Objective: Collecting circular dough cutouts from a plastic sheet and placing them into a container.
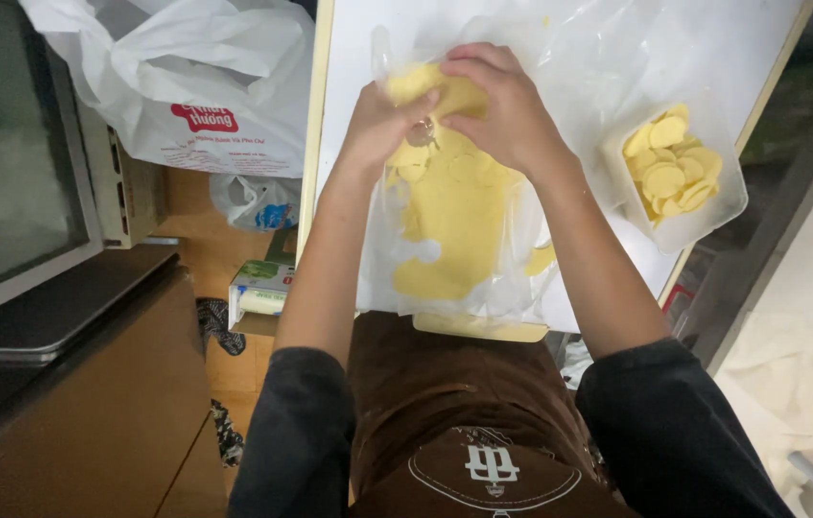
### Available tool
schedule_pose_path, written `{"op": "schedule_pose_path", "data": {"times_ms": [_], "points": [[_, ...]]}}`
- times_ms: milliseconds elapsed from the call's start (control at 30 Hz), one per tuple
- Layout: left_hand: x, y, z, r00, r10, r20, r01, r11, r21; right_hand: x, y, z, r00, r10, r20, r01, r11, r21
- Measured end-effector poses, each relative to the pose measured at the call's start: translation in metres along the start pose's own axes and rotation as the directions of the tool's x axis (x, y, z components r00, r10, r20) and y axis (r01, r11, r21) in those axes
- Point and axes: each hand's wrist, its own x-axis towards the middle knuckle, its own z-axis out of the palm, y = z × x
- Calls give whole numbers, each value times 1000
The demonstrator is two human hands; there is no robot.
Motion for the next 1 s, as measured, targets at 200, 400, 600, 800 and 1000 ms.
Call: {"op": "schedule_pose_path", "data": {"times_ms": [200, 400, 600, 800, 1000], "points": [[1, 2, -3, 984, -172, 36, 176, 958, -225, -9, 14, 8, 997, 11, -75, -15, 998, -57], [-5, 8, -6, 980, -190, 62, 199, 953, -227, -10, -1, 12, 994, 6, -111, -7, 1000, -14], [-4, -6, -17, 969, -129, 212, 197, 920, -339, -11, -3, 18, 978, 55, -201, -49, 998, 35], [-6, -14, -25, 980, -173, 94, 189, 959, -210, -11, -14, 20, 957, -14, -289, 35, 997, 67], [-24, 14, -20, 988, 151, -33, -138, 955, 263, -19, 5, 26, 949, 236, -207, -130, 896, 424]]}}
